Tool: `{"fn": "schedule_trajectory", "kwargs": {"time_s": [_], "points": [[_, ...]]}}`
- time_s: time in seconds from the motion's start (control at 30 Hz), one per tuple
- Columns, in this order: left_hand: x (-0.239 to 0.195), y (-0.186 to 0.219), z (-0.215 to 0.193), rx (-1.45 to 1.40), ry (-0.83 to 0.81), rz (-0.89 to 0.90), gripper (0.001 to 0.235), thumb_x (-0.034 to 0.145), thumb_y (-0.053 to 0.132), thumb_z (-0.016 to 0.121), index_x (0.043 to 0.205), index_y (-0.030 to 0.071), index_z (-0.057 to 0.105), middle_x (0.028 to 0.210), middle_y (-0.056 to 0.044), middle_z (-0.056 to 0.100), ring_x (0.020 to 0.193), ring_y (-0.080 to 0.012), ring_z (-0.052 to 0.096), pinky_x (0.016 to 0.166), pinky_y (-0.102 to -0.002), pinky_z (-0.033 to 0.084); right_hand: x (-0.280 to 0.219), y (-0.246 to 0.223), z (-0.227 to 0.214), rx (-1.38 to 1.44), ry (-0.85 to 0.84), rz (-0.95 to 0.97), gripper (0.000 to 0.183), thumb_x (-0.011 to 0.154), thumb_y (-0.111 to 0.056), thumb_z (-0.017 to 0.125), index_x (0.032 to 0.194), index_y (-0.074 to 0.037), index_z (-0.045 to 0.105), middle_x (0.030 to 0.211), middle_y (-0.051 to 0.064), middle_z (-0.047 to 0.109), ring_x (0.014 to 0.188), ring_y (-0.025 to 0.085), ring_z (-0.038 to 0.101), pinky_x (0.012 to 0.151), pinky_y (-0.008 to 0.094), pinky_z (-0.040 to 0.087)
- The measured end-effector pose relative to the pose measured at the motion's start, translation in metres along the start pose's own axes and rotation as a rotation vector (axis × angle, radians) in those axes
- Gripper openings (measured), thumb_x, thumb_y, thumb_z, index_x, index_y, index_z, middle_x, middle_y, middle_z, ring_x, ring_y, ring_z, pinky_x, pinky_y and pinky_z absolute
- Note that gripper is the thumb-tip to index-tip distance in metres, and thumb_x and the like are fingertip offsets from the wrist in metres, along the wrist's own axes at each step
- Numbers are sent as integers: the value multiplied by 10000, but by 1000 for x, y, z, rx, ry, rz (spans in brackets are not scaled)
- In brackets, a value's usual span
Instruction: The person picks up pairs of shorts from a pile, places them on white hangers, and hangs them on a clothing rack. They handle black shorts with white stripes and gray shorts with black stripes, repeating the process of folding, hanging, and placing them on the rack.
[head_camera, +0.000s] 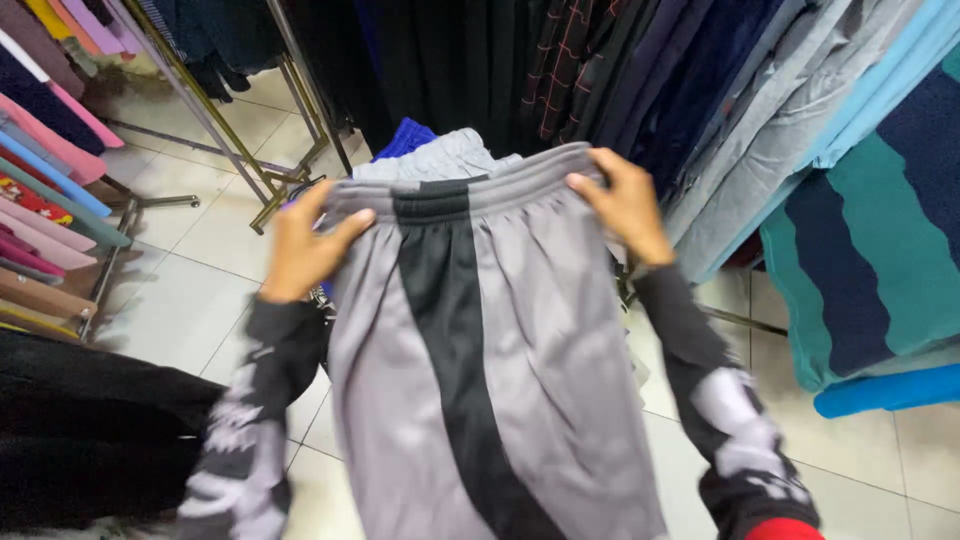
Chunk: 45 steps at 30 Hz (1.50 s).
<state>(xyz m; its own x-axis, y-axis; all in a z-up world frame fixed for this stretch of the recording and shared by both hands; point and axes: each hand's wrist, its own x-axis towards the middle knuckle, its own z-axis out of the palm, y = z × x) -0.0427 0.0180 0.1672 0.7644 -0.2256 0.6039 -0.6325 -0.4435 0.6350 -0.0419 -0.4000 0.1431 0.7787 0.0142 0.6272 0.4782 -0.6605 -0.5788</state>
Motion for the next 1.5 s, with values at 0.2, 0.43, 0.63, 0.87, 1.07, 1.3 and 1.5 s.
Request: {"fn": "schedule_trajectory", "kwargs": {"time_s": [0.2,0.43,0.63,0.87,1.07,1.3,1.5], "points": [[-63,-55,139,314,-139,136,357,910,85,643,1267,74,643,1370,-145,598,1306,-345,552,1133,-489,415,-68,-3,112,-42,49,14,234,898,-206,756,1118,-133,729,938,69,718,874,289,699,826,392,556],[-70,-98,171,446,-387,63,633,902,313,718,1462,118,495,1602,-117,412,1529,-315,285,1239,-607,156,-139,-28,171,-111,-106,210,646,820,-407,815,1325,-65,602,1129,153,670,1059,349,659,938,470,539],[-72,-123,174,358,-484,23,661,859,200,729,1472,171,484,1635,-48,368,1568,-269,203,1259,-595,109,-140,-5,165,-19,-115,320,521,761,-41,676,1275,-76,597,1088,126,738,1025,294,715,813,352,629],[-77,-115,174,375,-471,3,693,824,361,765,1453,245,497,1639,-15,357,1564,-247,209,1254,-605,125,-153,30,173,458,-56,599,424,771,-58,805,1171,-95,668,1101,137,774,1020,206,742,829,320,633],[-86,-86,202,709,-367,-60,864,791,676,673,1504,253,434,1661,-22,306,1579,-231,151,1240,-649,67,-159,25,163,346,-125,287,202,937,-213,724,1119,-159,796,1174,89,750,1140,269,697,973,402,546],[-69,-85,194,550,81,152,351,838,399,755,1146,244,693,1327,14,605,1297,-206,556,1138,-556,295,-148,5,139,227,14,155,209,985,-109,625,1104,-126,796,1097,104,754,1090,293,710,969,415,541],[-16,-124,146,812,55,43,651,743,296,802,1342,169,581,1366,-82,563,1387,-353,419,1132,-631,271,-74,41,122,-107,97,79,388,980,-104,642,1368,-94,641,1276,195,609,1255,430,537,1060,534,454]]}}
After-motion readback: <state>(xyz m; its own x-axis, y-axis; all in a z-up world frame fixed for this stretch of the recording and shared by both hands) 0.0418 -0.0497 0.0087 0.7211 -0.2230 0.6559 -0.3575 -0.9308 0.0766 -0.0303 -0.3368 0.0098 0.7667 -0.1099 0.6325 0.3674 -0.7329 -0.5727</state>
